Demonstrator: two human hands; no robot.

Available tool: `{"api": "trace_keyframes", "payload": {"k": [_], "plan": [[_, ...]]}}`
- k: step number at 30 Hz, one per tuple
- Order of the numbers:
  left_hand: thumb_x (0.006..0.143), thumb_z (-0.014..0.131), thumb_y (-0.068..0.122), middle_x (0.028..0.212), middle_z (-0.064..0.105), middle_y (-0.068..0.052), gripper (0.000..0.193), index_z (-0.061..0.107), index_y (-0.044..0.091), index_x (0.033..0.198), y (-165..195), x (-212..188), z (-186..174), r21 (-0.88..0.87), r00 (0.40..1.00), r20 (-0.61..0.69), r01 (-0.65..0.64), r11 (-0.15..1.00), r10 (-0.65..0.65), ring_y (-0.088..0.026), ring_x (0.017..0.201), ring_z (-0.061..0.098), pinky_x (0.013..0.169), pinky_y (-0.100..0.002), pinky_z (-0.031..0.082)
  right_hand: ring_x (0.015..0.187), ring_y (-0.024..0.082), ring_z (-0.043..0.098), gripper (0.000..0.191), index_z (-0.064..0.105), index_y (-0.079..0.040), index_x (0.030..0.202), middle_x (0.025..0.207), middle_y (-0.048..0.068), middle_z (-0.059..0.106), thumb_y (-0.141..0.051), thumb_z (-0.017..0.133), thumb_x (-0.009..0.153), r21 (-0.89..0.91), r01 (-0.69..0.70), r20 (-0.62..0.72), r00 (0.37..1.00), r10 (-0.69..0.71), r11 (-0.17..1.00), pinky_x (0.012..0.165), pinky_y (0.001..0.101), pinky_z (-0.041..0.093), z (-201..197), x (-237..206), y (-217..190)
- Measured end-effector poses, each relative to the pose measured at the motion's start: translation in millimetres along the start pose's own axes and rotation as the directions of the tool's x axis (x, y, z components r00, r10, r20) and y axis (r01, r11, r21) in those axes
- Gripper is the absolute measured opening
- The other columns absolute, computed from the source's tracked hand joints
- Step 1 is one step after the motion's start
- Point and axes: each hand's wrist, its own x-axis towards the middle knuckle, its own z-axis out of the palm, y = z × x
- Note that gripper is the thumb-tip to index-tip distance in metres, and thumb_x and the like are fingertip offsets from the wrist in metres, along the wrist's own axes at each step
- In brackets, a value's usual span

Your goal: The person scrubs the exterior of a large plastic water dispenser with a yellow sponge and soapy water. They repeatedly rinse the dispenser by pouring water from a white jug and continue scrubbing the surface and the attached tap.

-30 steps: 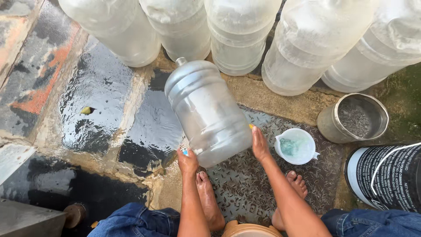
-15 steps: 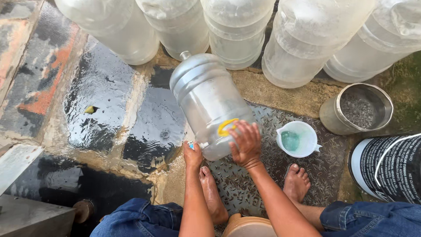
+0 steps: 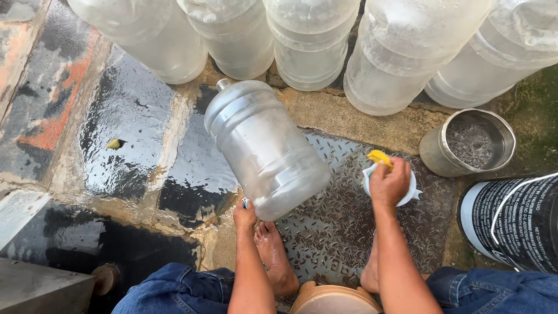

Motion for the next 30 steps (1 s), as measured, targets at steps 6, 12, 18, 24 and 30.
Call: {"api": "trace_keyframes", "payload": {"k": [6,12,18,24,30], "plan": [[0.093,0.067,0.023,0.113,0.074,-0.017,0.038,0.069,0.012,0.129,2.7,-5.0,2.5,-0.051,1.000,-0.017,0.007,0.999,-0.008,-0.030,0.098,0.073,0.086,-0.043,0.056,0.105,0.043,0.067,0.032,0.076,-0.010,0.108,0.115,0.024,0.071,-0.026,0.070,0.081,-0.548,-0.064,0.547,0.727,0.414,0.834,0.091,0.0503,0.053,-3.1,29.8,47.2],[0.095,0.067,0.028,0.110,0.076,-0.016,0.037,0.069,0.010,0.128,4.4,-10.7,0.0,-0.078,0.994,0.048,0.097,0.992,-0.094,-0.030,0.096,0.075,0.085,-0.042,0.057,0.101,0.041,0.067,0.044,0.075,0.000,0.097,0.103,0.025,0.071,-0.039,0.057,0.106,-0.163,-0.047,0.354,0.930,0.103,0.986,0.092,0.0492,0.051,15.6,20.7,29.0],[0.094,0.070,0.029,0.117,0.072,-0.022,0.042,0.066,0.008,0.130,15.0,-13.2,-4.9,0.090,0.999,0.018,-0.050,0.995,0.048,-0.034,0.104,0.071,0.089,-0.042,0.056,0.135,0.034,0.053,0.035,0.059,-0.007,0.124,0.136,0.016,0.060,-0.029,0.037,0.108,0.370,0.376,0.183,0.867,-0.464,0.850,0.118,0.0508,0.036,34.0,-100.3,-68.3],[0.093,0.065,0.026,0.119,0.072,-0.020,0.042,0.066,0.014,0.134,17.3,-17.3,-4.9,-0.020,0.997,0.065,0.044,0.999,-0.043,-0.033,0.106,0.072,0.091,-0.043,0.056,0.144,0.035,0.046,0.036,0.063,-0.011,0.124,0.144,0.013,0.058,-0.032,0.039,0.106,0.271,0.588,0.145,0.758,-0.636,0.762,0.121,0.0521,0.032,41.4,-114.3,-74.1],[0.097,0.062,0.031,0.126,0.072,-0.019,0.046,0.063,0.015,0.140,27.8,-26.3,-14.3,0.044,0.990,0.068,0.118,0.992,-0.120,-0.034,0.113,0.071,0.098,-0.044,0.054,0.113,0.031,0.069,0.033,0.071,-0.004,0.122,0.126,0.013,0.070,-0.029,0.056,0.106,0.414,0.016,0.279,0.949,-0.144,0.910,0.099,0.0418,0.053,47.5,-47.5,-45.7]]}}
